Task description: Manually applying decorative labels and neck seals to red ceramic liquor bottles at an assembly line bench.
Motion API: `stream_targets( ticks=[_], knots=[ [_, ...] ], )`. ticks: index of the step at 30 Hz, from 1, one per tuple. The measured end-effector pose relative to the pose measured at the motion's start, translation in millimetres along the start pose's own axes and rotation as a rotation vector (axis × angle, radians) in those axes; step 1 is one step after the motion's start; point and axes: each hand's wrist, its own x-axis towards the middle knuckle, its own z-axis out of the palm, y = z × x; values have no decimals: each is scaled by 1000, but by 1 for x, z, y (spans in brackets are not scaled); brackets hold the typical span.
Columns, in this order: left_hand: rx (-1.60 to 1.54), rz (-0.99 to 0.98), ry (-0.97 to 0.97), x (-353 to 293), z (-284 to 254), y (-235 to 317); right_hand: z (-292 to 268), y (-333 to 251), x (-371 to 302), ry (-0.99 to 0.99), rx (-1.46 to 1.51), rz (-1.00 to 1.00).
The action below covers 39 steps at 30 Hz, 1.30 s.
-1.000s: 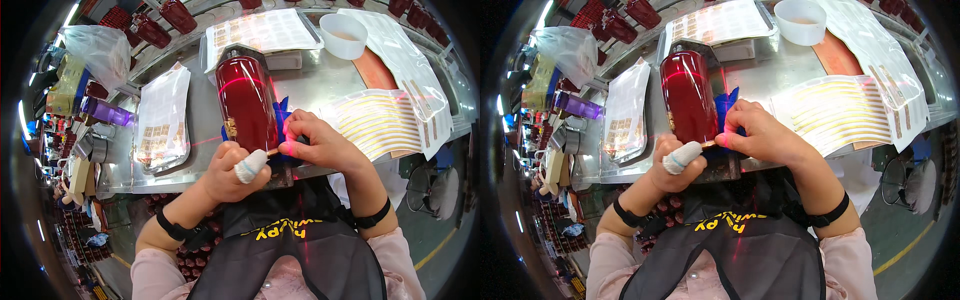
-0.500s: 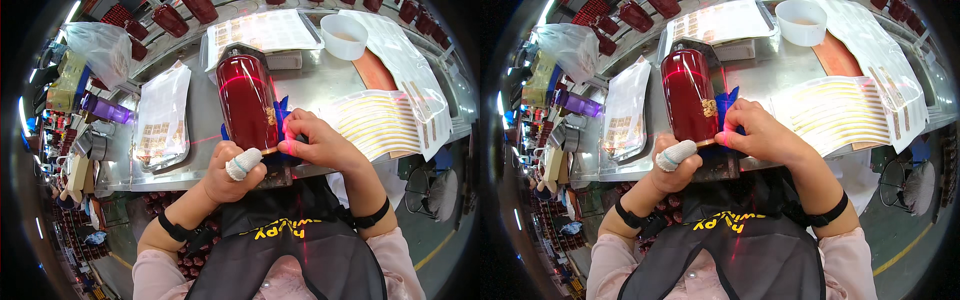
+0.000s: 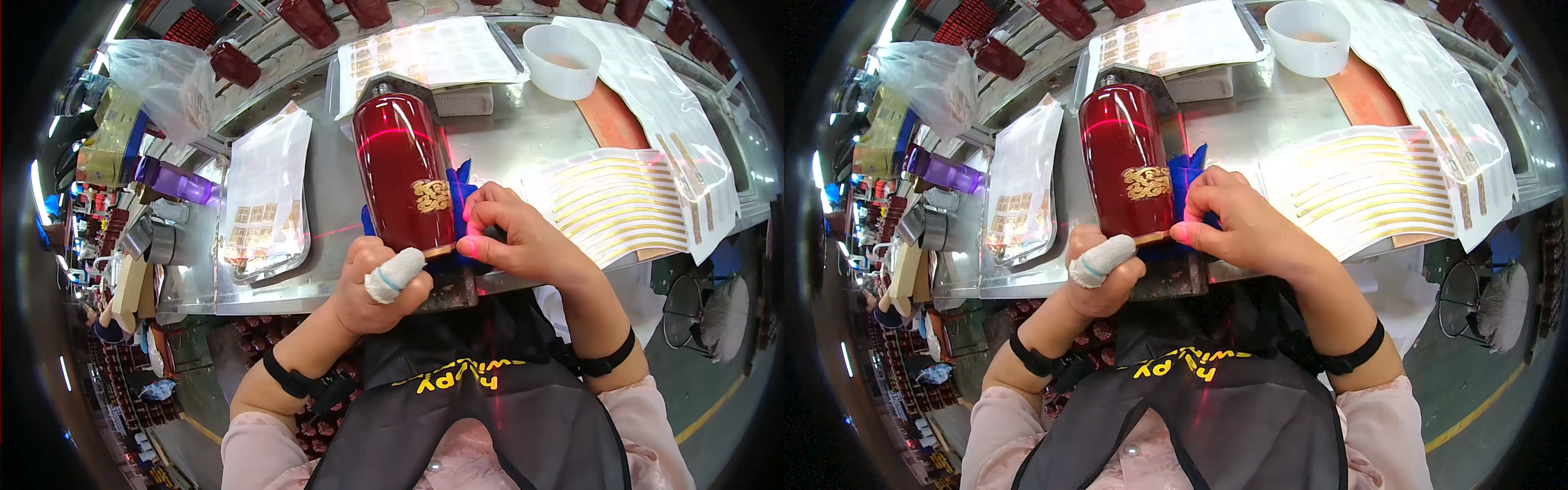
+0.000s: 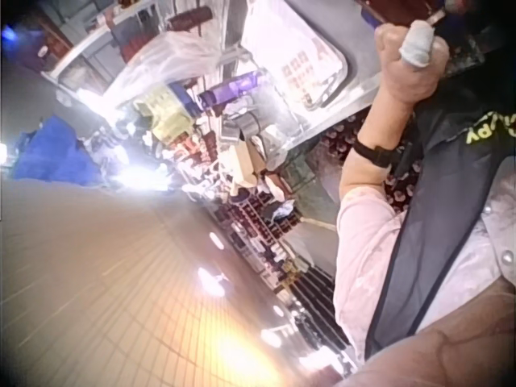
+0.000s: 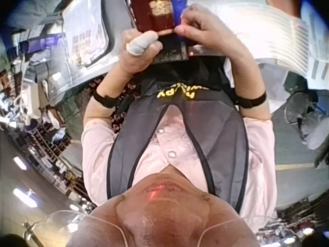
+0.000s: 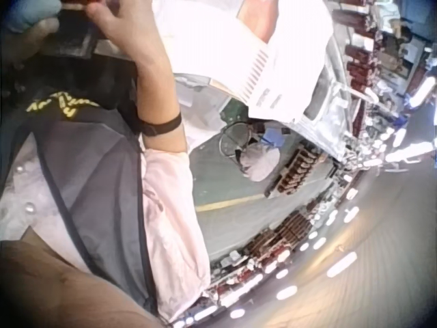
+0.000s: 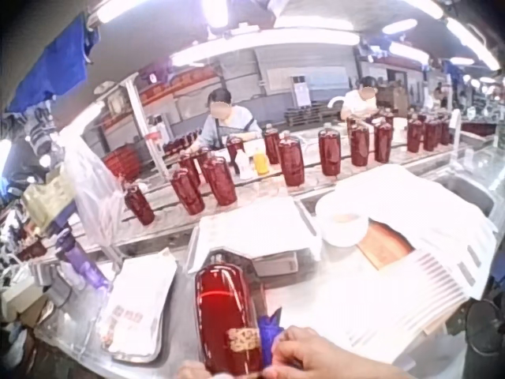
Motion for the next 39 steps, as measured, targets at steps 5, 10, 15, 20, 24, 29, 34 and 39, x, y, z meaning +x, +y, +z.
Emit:
stream_targets(
  ticks=[5, 10, 15, 20, 24, 29, 34, 39],
  knots=[
    [95, 85, 79, 3, 4, -1, 7, -4, -2, 48, -178, -58],
    [166, 139, 34, 15, 6, -1, 8, -1, -3, 83, -188, -97],
    [258, 137, 21, 18, 13, 7, 7, -1, -4, 65, -197, -79],
    [298, 110, -27, 20, 4, 11, 9, 3, -5, 77, -197, -108],
    [218, -298, 99, 15, 5, 8, 11, 2, -7, 93, -182, -128],
    [56, -507, 188, -7, 15, 11, 10, -5, -8, 238, -186, -255],
    [-241, -527, 194, -3, 5, 12, 6, -39, -21, 318, 463, 30],
    [-391, -695, 261, 4, 10, 18, 7, -31, -21, 209, 122, 22]
  ],
)
